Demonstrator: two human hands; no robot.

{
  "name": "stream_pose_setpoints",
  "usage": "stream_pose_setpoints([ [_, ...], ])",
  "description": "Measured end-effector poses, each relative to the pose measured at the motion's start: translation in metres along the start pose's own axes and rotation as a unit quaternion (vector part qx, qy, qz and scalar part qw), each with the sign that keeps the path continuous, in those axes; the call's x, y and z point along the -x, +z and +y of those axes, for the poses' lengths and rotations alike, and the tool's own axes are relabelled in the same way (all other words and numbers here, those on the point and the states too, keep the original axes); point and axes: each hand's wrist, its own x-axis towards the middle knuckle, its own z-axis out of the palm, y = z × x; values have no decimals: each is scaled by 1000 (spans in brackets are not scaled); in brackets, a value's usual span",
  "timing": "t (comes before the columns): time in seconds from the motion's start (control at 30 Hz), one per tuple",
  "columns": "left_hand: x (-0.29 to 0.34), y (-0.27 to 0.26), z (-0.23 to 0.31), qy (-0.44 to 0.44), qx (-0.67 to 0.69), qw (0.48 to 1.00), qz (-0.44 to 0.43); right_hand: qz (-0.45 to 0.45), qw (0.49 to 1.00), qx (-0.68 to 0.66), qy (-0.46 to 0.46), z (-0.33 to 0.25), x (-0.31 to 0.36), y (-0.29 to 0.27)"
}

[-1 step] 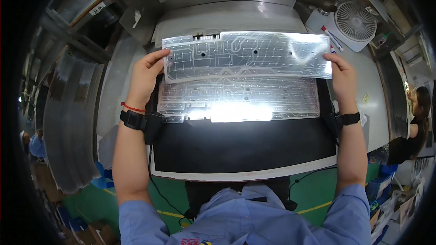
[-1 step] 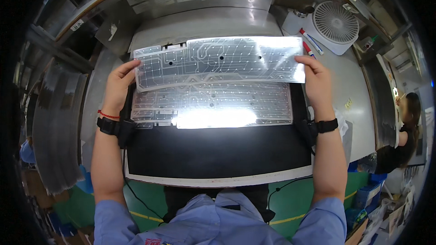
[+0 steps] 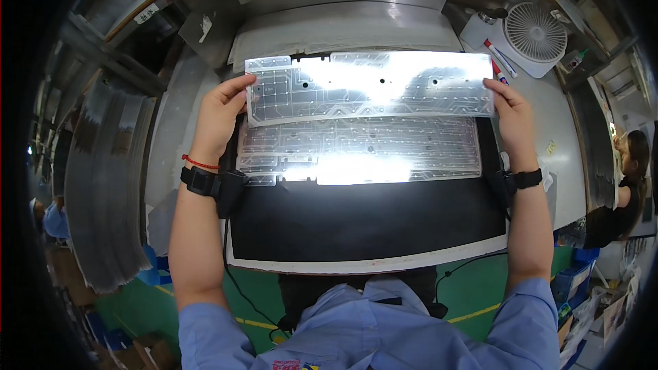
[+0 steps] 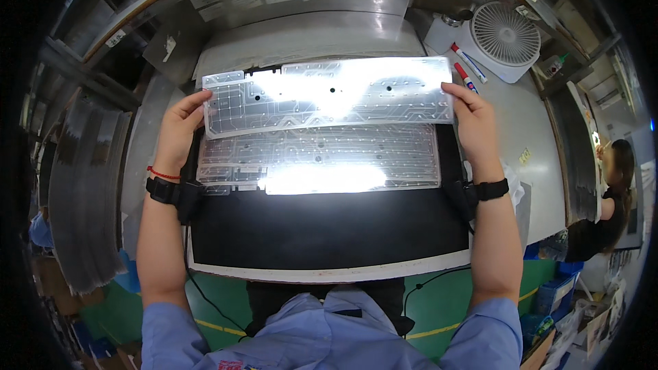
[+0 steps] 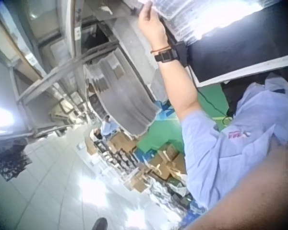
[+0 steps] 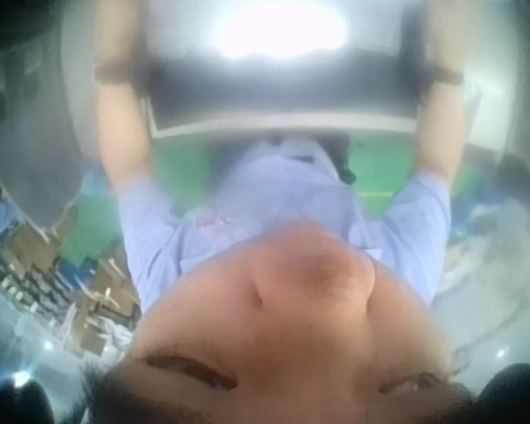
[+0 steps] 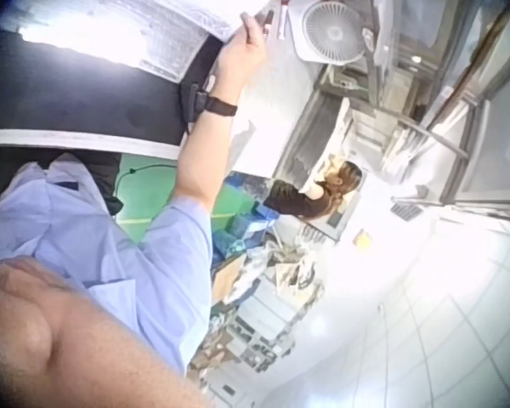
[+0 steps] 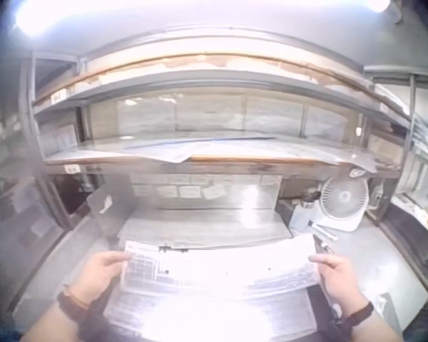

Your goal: The recorder is inspecting and cleaning transparent keyboard membrane layers at a workstation.

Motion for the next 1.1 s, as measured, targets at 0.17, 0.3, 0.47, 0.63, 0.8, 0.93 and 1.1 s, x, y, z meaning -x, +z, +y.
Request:
stream_pose_setpoints([
  [0.17, 0, 5, 4, -85, 8, 996, 9, -43, 975, -182, 119, -10, 0, 7],
  [0.3, 0, -3, 3, -118, 49, 991, -36, -47, 974, -178, 133, -2, 0, 11],
  [0.47, 1, 3, 4, -113, -22, 993, -7, -82, 965, -193, 155, 3, -3, 3],
  [0.63, 0, -3, -1, -105, -18, 994, 4, -63, 966, -194, 158, 2, -4, 4],
  [0.8, 1, -2, 3, -119, 11, 993, 1, -46, 969, -185, 157, -3, -3, 5],
  [0.93, 2, -1, 4, -118, 50, 992, -2, -57, 967, -197, 149, -2, -3, 3],
  [1.1, -1, -9, 0, -105, 94, 990, -15, -55, 973, -182, 133, -5, -2, 4],
])
